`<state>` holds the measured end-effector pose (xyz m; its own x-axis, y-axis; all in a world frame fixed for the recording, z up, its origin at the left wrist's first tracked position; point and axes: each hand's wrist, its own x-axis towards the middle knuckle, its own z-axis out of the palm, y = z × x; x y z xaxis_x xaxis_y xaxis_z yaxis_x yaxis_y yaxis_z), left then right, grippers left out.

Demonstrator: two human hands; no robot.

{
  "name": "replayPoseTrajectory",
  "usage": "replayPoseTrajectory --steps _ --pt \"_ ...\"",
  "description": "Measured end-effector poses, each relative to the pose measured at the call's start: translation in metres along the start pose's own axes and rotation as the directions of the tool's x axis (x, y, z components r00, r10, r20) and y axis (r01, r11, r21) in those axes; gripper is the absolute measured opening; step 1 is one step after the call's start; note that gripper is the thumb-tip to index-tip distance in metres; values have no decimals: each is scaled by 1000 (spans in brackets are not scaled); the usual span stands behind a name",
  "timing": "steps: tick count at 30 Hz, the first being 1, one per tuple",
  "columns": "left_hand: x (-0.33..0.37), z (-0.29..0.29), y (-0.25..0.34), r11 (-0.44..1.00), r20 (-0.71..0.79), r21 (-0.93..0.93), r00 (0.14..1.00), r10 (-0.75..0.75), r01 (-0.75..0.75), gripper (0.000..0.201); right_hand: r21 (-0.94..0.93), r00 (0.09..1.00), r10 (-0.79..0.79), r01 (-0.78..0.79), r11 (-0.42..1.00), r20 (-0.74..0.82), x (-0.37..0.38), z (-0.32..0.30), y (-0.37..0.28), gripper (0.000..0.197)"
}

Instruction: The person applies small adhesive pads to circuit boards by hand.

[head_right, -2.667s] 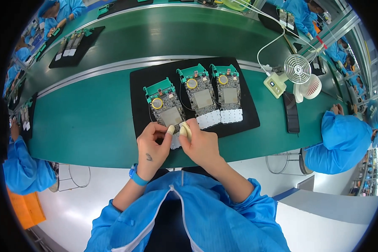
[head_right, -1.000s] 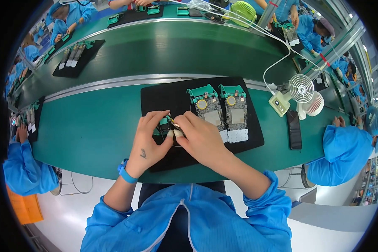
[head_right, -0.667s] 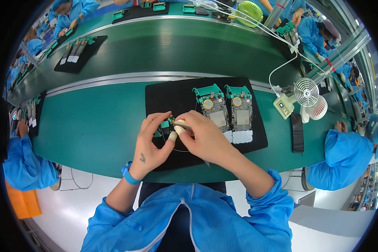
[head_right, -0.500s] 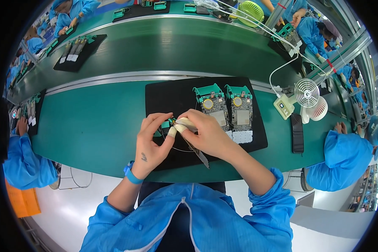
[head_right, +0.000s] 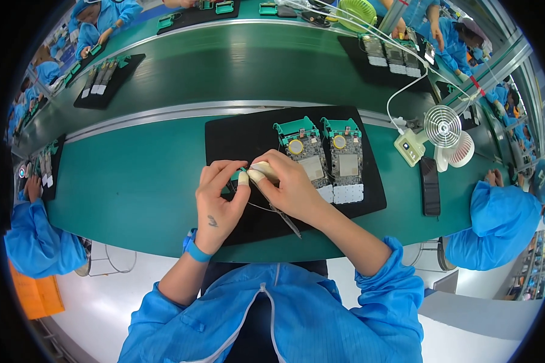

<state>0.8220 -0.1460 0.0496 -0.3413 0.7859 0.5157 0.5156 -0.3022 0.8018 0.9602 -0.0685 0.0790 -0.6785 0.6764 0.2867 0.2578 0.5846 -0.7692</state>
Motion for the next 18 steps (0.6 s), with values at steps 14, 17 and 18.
replayPoseTrajectory --steps 14,17,18 --pt "-1 -5 1 1000 34 -10 999 -3 4 29 -92 994 112 -110 990 17 -27 -3 -24 32" --pt "3 -10 0 999 104 -50 995 -3 8 30 -149 1000 -24 25 989 4 -23 -10 -21 31" --pt "5 -14 -2 996 160 -86 987 -7 21 31 -156 992 -104 114 981 71 -20 -14 -30 31"
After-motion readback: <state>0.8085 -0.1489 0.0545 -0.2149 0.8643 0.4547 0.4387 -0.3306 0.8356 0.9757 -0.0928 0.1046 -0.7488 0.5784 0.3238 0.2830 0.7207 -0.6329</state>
